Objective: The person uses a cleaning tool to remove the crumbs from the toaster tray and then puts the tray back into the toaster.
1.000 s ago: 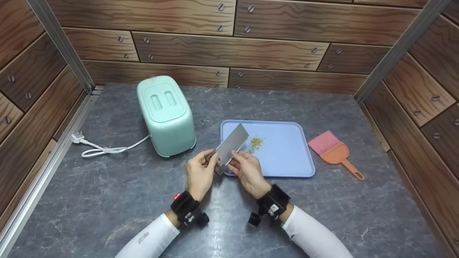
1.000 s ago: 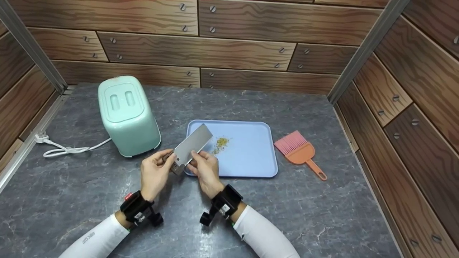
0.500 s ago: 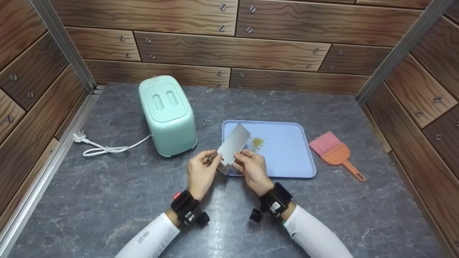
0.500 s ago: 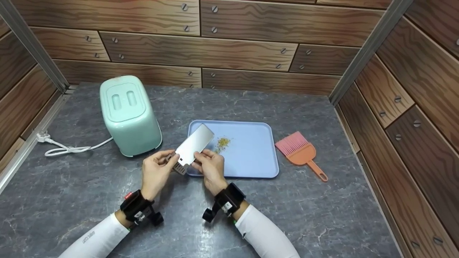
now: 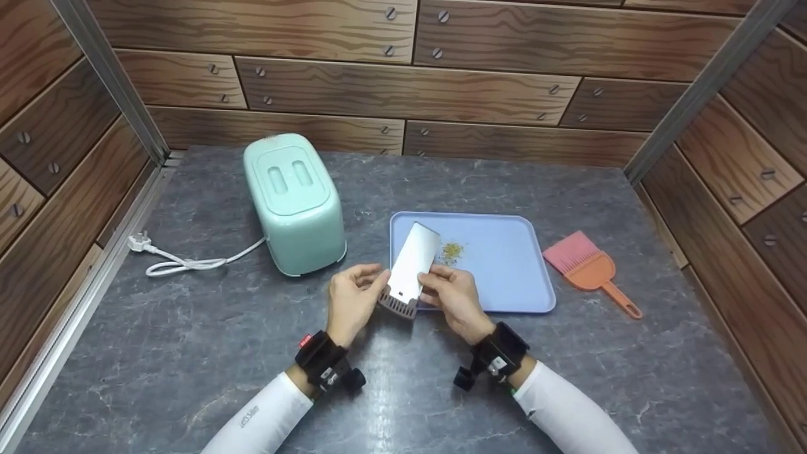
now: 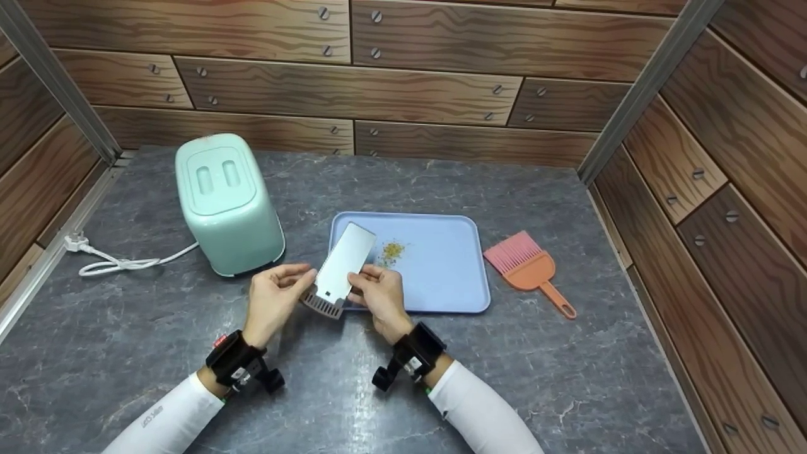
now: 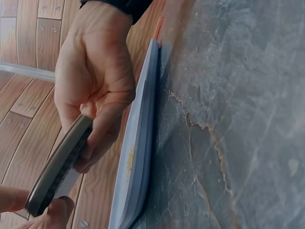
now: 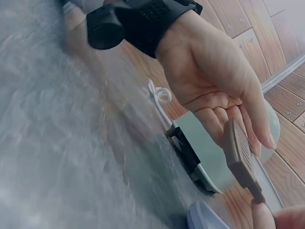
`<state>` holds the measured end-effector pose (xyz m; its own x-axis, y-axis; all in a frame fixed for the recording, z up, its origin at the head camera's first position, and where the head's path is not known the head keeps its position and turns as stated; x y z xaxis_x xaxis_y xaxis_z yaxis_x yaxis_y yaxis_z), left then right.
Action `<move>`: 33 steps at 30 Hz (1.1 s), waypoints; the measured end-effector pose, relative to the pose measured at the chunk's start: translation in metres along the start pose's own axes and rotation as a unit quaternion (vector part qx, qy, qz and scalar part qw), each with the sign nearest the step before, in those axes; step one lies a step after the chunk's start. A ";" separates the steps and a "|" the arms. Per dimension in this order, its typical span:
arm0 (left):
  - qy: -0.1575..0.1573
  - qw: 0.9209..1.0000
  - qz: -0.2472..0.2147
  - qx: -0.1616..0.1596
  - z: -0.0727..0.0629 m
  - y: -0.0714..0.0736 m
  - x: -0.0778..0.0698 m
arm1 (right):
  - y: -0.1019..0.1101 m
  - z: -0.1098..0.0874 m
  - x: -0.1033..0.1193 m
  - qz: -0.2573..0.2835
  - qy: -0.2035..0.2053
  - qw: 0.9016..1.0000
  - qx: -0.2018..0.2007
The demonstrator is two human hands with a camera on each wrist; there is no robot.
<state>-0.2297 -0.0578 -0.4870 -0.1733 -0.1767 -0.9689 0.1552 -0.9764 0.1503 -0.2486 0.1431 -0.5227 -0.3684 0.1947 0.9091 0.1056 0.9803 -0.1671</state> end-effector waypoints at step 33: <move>0.143 0.971 -0.120 0.151 -0.007 -0.025 0.021 | 0.005 -0.014 0.007 -0.179 0.003 0.973 0.149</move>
<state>-0.2302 -0.0366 -0.5128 0.1140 0.0608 -0.9916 -0.1554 -0.9847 -0.0782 -0.2375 0.1492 -0.5116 -0.3262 -0.1599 0.9317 -0.3006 0.9520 0.0581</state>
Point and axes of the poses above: each hand's wrist, its own z-axis towards the middle knuckle, its own y-axis out of the back of the hand, x = y × z, the point moved 7 cm from there along z, towards the middle knuckle, and after that the axes turned 5 degrees about -y, right-handed, at the moved point
